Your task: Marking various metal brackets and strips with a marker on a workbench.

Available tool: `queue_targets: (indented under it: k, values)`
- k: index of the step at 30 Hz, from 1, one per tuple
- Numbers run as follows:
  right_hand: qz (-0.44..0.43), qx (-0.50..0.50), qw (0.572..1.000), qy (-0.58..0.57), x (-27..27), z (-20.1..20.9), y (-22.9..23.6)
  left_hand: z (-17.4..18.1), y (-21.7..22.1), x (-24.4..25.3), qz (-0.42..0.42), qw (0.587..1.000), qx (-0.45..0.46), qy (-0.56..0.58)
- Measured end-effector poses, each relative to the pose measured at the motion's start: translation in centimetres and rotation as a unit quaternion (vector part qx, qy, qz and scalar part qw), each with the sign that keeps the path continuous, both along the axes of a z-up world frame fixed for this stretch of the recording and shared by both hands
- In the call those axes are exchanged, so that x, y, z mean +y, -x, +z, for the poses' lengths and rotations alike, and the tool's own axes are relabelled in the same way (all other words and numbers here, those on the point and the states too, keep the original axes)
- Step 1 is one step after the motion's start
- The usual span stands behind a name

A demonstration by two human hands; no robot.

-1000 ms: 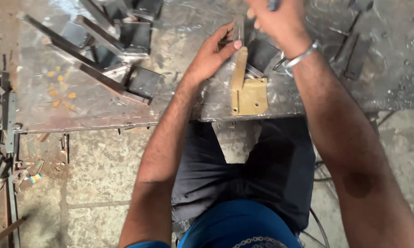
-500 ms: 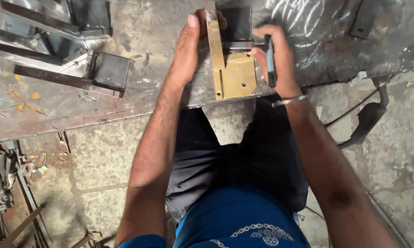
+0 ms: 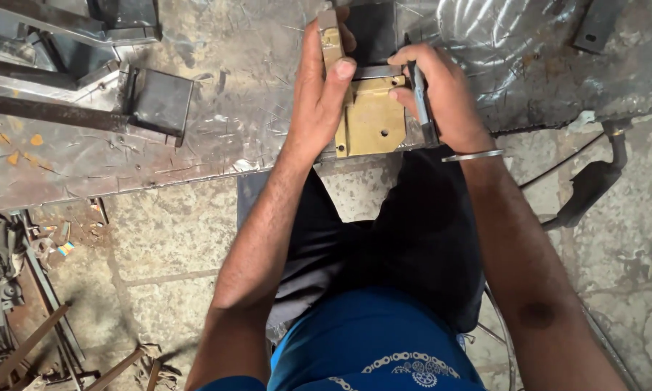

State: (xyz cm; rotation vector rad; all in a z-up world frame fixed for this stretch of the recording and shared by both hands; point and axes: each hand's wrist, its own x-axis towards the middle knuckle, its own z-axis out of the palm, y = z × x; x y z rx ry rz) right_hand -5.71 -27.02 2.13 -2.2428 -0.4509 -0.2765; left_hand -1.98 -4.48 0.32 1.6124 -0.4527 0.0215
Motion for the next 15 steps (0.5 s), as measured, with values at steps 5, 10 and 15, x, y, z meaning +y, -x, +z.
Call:
queue_targets:
  k: [5, 10, 15]
  values:
    - [-0.004, 0.02, 0.999, -0.036, 0.1, -0.7, -0.3, -0.6, 0.1, 1.9, -0.004, 0.995, -0.032, -0.092]
    - [-0.035, 0.052, 0.998, -0.03, 0.0, -1.8, -1.4, -1.6, -1.1, 2.3, 0.006, 0.976, -0.059, -0.211]
    - [-0.028, -0.007, 0.999, -0.036, -0.1, -2.0, -3.5, -0.1, -4.0, 1.8, -0.013, 0.989, 0.028, -0.144]
